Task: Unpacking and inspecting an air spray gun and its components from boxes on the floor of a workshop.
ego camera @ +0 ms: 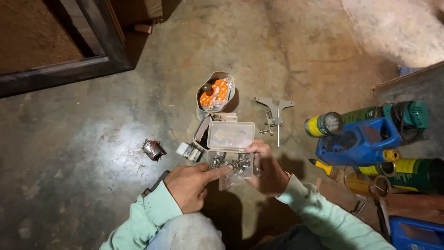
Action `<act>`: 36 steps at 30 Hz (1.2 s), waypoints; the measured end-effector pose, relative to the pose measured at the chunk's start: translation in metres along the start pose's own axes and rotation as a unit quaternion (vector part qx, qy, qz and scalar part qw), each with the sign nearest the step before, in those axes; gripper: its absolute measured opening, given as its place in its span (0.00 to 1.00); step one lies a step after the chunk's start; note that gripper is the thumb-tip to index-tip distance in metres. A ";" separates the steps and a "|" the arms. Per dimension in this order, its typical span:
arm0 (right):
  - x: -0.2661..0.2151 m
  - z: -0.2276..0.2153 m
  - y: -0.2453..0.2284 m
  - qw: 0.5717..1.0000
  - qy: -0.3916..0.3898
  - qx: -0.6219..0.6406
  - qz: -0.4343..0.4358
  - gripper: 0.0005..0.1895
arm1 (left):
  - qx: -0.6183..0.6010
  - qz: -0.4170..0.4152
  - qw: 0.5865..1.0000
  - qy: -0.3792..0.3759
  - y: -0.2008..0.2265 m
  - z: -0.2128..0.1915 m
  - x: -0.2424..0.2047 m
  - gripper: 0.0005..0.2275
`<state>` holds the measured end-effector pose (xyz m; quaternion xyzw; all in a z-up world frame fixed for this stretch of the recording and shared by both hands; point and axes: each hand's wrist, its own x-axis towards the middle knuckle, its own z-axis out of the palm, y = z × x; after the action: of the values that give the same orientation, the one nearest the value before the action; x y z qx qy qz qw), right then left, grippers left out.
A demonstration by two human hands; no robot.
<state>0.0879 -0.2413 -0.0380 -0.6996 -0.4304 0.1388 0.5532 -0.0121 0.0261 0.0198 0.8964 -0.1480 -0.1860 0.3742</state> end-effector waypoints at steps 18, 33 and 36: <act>0.017 0.008 0.015 0.997 -0.012 -0.057 -0.043 0.41 | -0.210 -0.010 0.959 0.188 -0.038 0.017 -0.034 0.35; 0.028 0.039 0.019 0.994 -0.032 -0.093 -0.041 0.42 | -0.509 -0.209 0.799 0.245 -0.103 0.082 -0.036 0.07; 0.035 0.055 0.020 0.995 -0.058 -0.058 -0.057 0.42 | -0.417 -0.085 0.862 0.274 -0.100 0.077 -0.045 0.07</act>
<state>0.0809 -0.1791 -0.0647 -0.6958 -0.5082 0.1223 0.4926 -0.0734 0.0641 -0.0934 0.6809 0.1291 -0.0081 0.7209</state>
